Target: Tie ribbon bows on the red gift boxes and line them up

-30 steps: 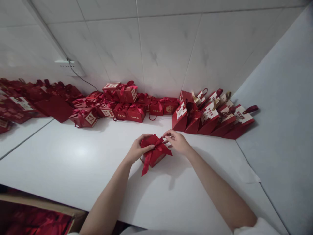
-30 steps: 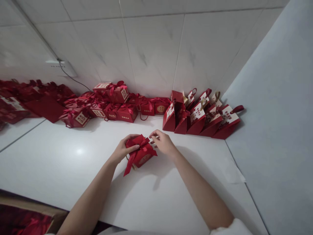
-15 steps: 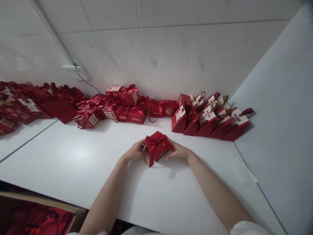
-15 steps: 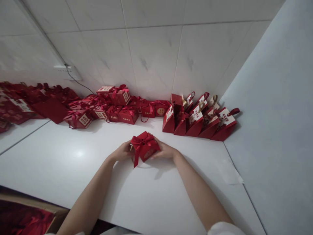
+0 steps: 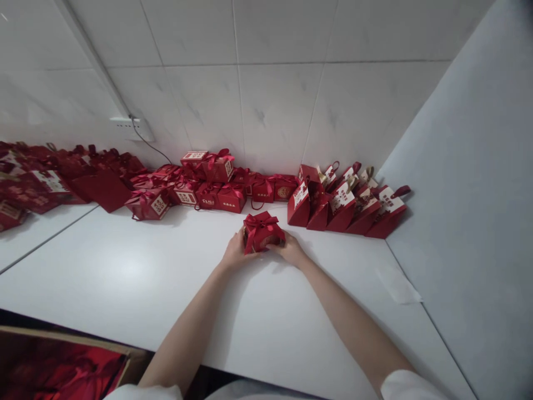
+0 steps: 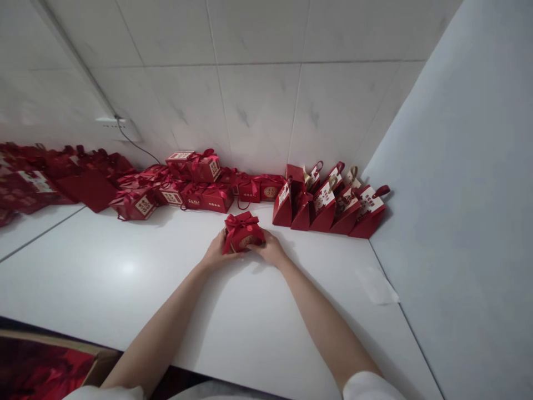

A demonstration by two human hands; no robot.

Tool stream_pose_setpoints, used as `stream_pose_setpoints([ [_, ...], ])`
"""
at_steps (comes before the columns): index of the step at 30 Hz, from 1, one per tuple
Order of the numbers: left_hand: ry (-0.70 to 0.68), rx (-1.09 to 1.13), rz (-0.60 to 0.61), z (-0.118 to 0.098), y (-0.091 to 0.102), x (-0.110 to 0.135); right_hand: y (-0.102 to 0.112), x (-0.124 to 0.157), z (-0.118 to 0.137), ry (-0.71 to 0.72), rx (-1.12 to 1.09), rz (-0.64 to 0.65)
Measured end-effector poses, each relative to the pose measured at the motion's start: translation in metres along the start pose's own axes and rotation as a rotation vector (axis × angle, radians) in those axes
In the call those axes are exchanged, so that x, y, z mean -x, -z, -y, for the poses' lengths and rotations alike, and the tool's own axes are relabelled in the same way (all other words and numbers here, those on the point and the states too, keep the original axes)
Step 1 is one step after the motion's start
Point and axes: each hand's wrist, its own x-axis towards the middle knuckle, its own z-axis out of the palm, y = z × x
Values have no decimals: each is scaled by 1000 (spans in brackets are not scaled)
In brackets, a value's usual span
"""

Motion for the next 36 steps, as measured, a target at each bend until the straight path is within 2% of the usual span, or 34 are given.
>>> stream_pose_setpoints([
  [2, -45, 8, 4, 6, 0, 0, 1, 0, -2, 18, -2, -44],
  [6, -128, 234, 18, 14, -6, -1, -3, 7, 1, 41, -71, -142],
  [10, -166, 322, -47, 16, -33, -3, -12, 19, 15, 58, -323, -113],
  [13, -170, 381, -117, 15, -55, -8, -14, 22, 23, 92, -360, -118],
  [16, -162, 434, -152, 13, -68, -16, -15, 20, 23, 41, -381, -159],
  [18, -156, 454, -153, 13, -69, -19, -13, 18, 20, 19, -424, -180],
  [21, -163, 458, -126, 12, -61, -20, -8, 17, 15, -34, -518, -132],
  [27, -117, 456, 43, 19, -40, -23, 10, 14, 6, -78, -719, -12],
  [32, -91, 494, 67, 27, -40, -34, 14, 10, 3, -90, -701, 53],
  [36, -7, 595, 40, 26, -44, -36, 15, 8, 1, -149, -666, 58],
])
